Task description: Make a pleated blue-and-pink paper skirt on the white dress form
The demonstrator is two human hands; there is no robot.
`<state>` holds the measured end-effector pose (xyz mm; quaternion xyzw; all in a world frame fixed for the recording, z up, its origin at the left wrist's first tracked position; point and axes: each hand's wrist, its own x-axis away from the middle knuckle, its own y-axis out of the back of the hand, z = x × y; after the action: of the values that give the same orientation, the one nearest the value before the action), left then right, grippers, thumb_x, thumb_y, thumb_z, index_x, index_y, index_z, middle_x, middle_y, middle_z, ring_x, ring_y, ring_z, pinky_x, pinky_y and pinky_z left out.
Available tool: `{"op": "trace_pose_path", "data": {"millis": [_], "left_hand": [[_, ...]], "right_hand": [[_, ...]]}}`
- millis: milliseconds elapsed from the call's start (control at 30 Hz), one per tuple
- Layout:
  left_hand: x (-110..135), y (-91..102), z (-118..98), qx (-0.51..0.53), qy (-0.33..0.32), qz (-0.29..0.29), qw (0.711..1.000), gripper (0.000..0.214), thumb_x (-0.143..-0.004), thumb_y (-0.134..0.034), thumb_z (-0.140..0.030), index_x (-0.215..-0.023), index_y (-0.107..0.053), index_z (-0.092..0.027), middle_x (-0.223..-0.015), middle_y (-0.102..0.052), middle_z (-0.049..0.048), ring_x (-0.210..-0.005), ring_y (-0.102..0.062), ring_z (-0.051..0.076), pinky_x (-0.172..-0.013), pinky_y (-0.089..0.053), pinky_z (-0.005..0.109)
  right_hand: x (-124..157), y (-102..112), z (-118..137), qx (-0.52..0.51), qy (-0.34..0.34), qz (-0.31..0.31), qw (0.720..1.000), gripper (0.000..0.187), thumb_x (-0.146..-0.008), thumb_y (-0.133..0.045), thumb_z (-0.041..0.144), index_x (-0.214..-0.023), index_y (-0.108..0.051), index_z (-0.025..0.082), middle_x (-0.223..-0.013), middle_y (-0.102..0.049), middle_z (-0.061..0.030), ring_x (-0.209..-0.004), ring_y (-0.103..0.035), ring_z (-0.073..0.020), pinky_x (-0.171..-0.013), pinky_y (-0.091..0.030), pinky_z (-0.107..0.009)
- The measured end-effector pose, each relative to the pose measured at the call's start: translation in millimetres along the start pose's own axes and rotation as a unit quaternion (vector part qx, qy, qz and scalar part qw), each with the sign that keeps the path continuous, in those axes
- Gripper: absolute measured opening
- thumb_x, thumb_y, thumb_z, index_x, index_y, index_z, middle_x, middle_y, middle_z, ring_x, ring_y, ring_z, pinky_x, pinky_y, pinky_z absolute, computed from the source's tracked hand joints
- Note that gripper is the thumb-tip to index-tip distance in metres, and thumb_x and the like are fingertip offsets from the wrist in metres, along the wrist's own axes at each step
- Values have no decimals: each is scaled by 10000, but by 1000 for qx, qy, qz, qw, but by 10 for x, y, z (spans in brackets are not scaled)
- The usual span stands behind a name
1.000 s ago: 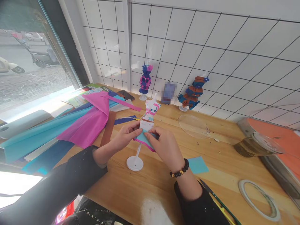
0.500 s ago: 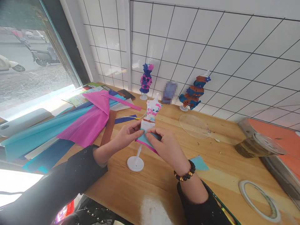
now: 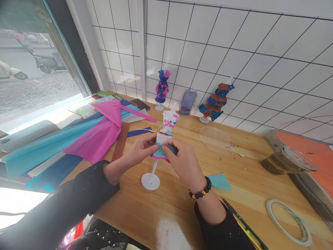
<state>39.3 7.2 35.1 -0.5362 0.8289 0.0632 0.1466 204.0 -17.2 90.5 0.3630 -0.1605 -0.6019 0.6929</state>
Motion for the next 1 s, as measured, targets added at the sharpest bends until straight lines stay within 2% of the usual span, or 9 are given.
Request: {"op": "trace_pose_path", "data": {"millis": [167,400,567,800,1000], "left_hand": [[6,-11,-25,9,12,-6,1000,414,-817,-556,-352,-1193,-551,-179,-999,-599,77,-743,-509,122,-548,-399,201],[4,-22,-38,13,17,-10,1000,422,-805,-569,-370,-1176,-565,-170,-953,-602,76,-710,-505,117,-557,-389,211],[-2,-8,-42,16,16,0,1000,409,-814,-557,-378,-1168,-564,-173,-944,-603,65,-697,-500,110,-524,-367,200],[-7,-13,-18,9,23,-28,999,408,-788,-604,-377,-1139,-579,-170,-937,-625,70,-824,-559,157,-636,-438,222],[-20,-7,16,-1,19,-45,999,332,-795,-594,-363,-1076,-606,-187,-860,-613,43,-731,-541,128,-670,-452,242]], "right_hand": [[4,-17,13,-17,-13,-3,1000,200,-809,-524,328,-782,-643,169,-584,-589,11,-458,-449,-90,-449,-331,-223],[-6,-25,3,12,8,-11,1000,166,-809,-528,293,-768,-636,174,-572,-590,12,-499,-470,-104,-498,-346,-234],[-3,-43,-19,8,0,-14,1000,153,-807,-532,293,-768,-630,182,-582,-595,17,-503,-476,-105,-508,-351,-235],[0,-74,-7,-6,-5,-10,1000,149,-806,-533,299,-773,-621,183,-594,-601,11,-512,-490,-110,-519,-368,-238],[19,-95,15,4,-10,-14,1000,146,-812,-525,297,-781,-618,190,-598,-610,6,-516,-503,-118,-524,-369,-244]]}}
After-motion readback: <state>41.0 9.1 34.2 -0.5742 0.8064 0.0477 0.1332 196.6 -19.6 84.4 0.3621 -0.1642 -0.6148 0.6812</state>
